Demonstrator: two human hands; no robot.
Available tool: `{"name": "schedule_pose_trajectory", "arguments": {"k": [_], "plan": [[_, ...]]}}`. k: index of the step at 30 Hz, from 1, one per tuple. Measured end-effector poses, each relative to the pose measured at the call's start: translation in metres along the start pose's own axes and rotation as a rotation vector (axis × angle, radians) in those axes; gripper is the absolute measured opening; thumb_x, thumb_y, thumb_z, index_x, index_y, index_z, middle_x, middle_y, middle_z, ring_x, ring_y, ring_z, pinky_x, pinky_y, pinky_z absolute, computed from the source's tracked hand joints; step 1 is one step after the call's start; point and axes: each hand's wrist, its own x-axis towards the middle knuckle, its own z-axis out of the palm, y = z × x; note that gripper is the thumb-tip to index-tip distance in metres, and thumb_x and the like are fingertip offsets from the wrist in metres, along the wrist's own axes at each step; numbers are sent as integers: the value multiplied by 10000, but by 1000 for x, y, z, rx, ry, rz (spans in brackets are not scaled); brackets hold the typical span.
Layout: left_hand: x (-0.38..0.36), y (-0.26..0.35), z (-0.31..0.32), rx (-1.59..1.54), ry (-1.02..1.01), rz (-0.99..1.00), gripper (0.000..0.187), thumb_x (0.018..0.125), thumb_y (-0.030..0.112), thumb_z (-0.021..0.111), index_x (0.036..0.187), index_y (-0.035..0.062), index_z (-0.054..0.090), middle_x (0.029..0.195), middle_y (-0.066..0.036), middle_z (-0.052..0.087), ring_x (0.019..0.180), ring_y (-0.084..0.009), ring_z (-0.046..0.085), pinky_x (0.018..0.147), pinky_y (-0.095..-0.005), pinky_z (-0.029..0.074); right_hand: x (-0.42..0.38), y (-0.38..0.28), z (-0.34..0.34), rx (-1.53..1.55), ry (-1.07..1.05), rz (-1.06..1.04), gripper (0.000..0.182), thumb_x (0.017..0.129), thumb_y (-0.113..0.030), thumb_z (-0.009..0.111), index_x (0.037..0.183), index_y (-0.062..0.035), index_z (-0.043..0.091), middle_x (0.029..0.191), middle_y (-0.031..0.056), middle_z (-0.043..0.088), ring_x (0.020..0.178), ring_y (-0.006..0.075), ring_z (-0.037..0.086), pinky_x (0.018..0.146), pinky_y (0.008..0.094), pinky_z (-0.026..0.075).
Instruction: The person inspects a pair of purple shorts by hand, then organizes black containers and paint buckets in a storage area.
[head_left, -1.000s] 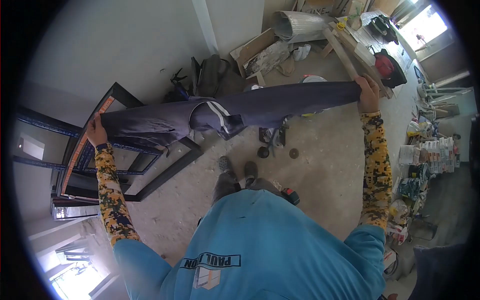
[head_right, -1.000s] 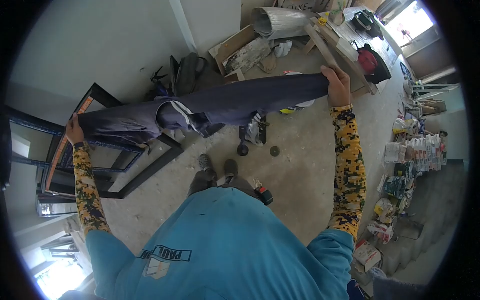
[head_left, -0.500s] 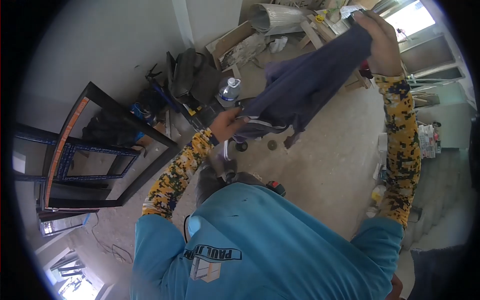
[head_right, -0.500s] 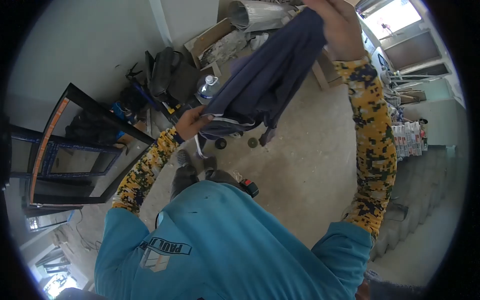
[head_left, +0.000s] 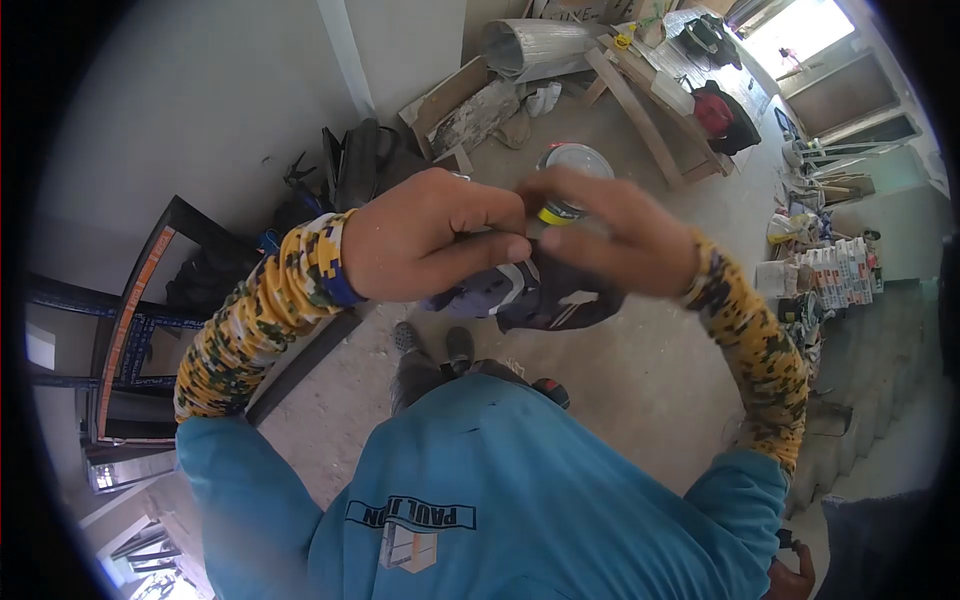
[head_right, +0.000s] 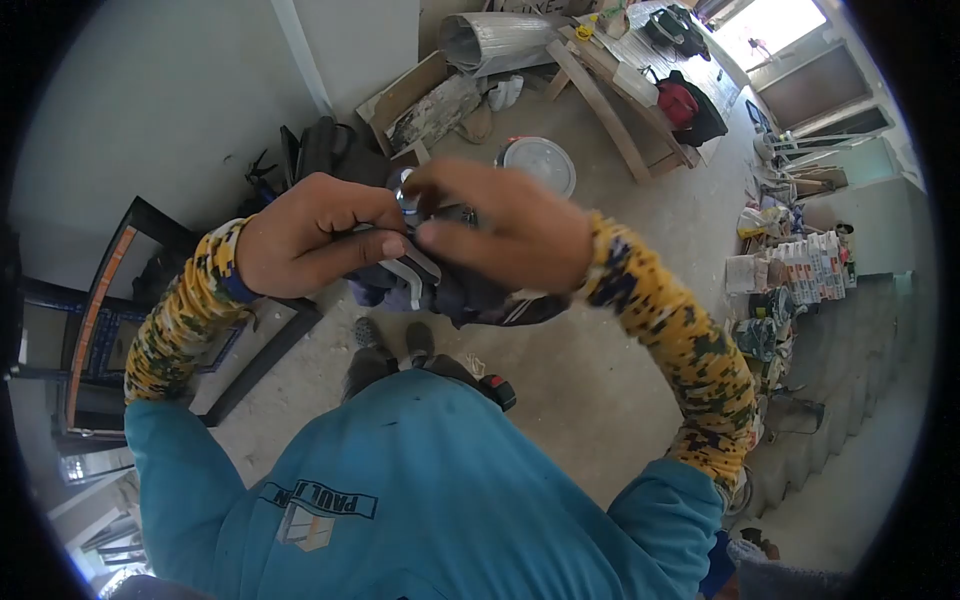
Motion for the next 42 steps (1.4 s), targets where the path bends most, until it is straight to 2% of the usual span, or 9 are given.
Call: {"name": "schedule_pose_trajectory", "arguments": {"k": [5, 12, 21, 23, 25, 29, 32, 39, 42], "plan": [[-30, 62, 4, 460, -112, -23, 141, 867, 174, 637, 848, 57, 560, 636, -77, 555, 540, -276, 586, 472, -351, 467, -2, -44, 23, 220, -240, 55, 140, 903, -134, 536, 872, -11, 477, 672, 151, 569, 596, 349, 593, 524, 418, 463], [-80, 143, 18, 543, -180, -52, 228, 787, 272, 698, 730, 98, 563, 593, 11, 515, 472, -110, 547, 372, -267, 399, -8, -104, 20, 205, -493, -217, 183, 868, -168, 585, 868, -34, 461, 643, 108, 548, 559, 289, 603, 473, 380, 485], [-165, 175, 2, 605, 71, -435, 212, 786, 282, 705, 753, 92, 617, 566, -15, 514, 476, -196, 555, 401, -320, 411, -9, -87, -21, 204, -410, -146, 177, 908, -179, 560, 825, -43, 482, 583, 86, 515, 486, 275, 571, 427, 366, 456], [-192, 170, -9, 469, -76, -672, 276, 784, 289, 704, 673, 78, 566, 565, -62, 544, 497, -249, 574, 413, -358, 391, -25, -63, -37, 148, -267, -17, 183, 901, -170, 546, 776, -47, 495, 557, 86, 487, 473, 282, 557, 421, 376, 425], [-201, 141, -10, 652, 308, -627, 349, 785, 331, 714, 614, 67, 563, 546, -70, 531, 479, -265, 540, 431, -358, 377, -23, -35, -34, 48, 49, 82, 185, 881, -163, 538, 746, -39, 510, 552, 97, 447, 453, 311, 489, 443, 369, 388], [-254, 85, -53, 650, 713, -767, 385, 854, 296, 661, 626, 19, 522, 533, -119, 461, 469, -252, 483, 463, -336, 350, -25, 65, -58, -141, 657, 293, 298, 927, -164, 531, 695, -2, 439, 574, 76, 344, 542, 116, 343, 498, 288, 306], [-252, 48, -55, 834, 682, -563, 374, 874, 248, 631, 627, 0, 501, 524, -128, 439, 454, -235, 461, 453, -333, 336, -28, 104, -63, -380, 689, 192, 305, 950, -164, 522, 702, -6, 437, 590, -2, 352, 572, 74, 322, 502, 287, 284], [-224, -33, -85, 831, 712, -768, 339, 897, 217, 613, 673, -7, 495, 615, -152, 497, 530, -262, 502, 501, -365, 367, 15, 80, -45, -181, 629, 214, 351, 938, -172, 555, 660, -16, 408, 582, -1, 325, 570, 60, 297, 501, 268, 260], [-207, -80, -90, 1004, 552, -639, 286, 882, 269, 632, 938, -4, 565, 951, -183, 577, 901, -281, 589, 751, -396, 451, 44, 49, -51, 140, 470, -6, 389, 939, -179, 563, 625, -41, 380, 571, -51, 309, 550, 42, 263, 484, 262, 236]]}}
